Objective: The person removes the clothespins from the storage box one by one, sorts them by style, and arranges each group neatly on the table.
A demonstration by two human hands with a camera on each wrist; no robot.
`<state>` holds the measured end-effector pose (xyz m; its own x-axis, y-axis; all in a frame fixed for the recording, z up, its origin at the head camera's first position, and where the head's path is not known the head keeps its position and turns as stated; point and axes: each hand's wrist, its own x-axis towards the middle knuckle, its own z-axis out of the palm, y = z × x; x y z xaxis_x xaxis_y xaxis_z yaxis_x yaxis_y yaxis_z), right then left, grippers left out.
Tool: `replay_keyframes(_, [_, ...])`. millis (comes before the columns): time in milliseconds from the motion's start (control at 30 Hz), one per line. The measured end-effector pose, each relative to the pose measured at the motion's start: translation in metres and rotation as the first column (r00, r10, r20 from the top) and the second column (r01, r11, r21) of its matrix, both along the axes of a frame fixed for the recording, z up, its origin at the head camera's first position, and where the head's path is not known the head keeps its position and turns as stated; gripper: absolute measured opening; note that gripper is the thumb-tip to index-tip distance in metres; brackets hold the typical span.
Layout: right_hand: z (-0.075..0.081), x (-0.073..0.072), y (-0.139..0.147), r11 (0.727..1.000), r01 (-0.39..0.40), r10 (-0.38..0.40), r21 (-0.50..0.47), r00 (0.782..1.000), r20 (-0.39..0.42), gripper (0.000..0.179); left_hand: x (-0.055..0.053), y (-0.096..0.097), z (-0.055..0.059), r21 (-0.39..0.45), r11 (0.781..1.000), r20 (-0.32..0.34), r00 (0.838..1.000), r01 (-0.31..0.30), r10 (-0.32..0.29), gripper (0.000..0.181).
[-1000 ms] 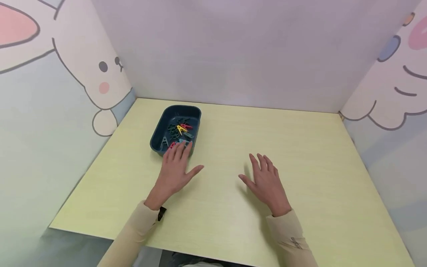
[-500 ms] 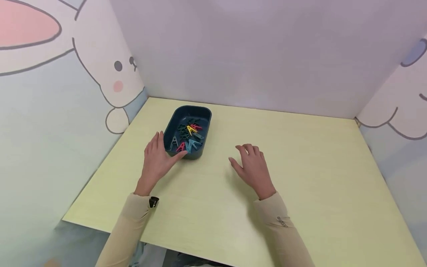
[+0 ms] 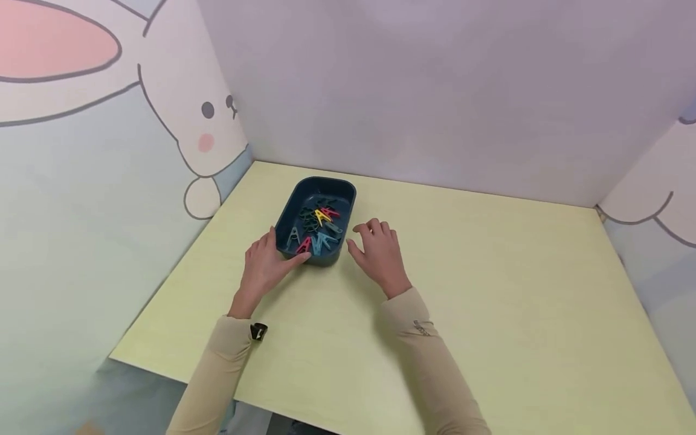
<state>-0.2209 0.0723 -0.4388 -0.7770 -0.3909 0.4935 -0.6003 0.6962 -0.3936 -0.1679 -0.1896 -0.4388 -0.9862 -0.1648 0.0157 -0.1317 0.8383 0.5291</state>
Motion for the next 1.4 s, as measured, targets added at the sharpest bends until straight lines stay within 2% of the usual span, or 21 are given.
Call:
replay_keyframes(200, [0.003,-0.016,-0.023,1.0,0.005,-0.005,0.02,1.0,0.026,0.028,-0.001,0.0,0.002,-0.025,1.0,0.027,1.0,-0.007,0.007,0.121])
replay_keyframes(433, [0.011,-0.032,-0.047,0.99,0.047,-0.061,0.131,0.993,0.101,0.027,0.0,-0.001,0.005,-0.036,0.999,0.035,0.999,-0.003,0.004,0.12])
replay_keyframes(533, [0.013,-0.037,-0.056,0.981,0.069,-0.089,0.18,0.99,0.108,0.026,0.0,0.0,0.006,-0.027,1.0,0.039,0.999,-0.001,0.002,0.12])
replay_keyframes(667, [0.013,-0.042,-0.067,0.958,0.1,-0.131,0.268,0.986,0.1,0.026,0.0,0.002,0.006,-0.021,1.0,0.04,0.999,-0.002,0.003,0.12])
replay_keyframes(900, [0.012,-0.047,-0.078,0.895,0.133,-0.197,0.426,0.974,0.109,0.031,0.0,0.003,0.007,-0.015,1.0,0.055,0.998,-0.014,0.015,0.119])
replay_keyframes(1167, [0.016,-0.051,-0.083,0.839,0.158,-0.253,0.52,0.96,0.117,0.025,0.002,0.005,0.008,-0.013,1.0,0.059,0.998,-0.01,0.011,0.118])
replay_keyframes(1400, [0.018,-0.052,-0.086,0.818,0.151,-0.243,0.555,0.965,0.096,0.023,0.002,0.004,0.008,-0.01,1.0,0.061,0.998,-0.012,0.013,0.118])
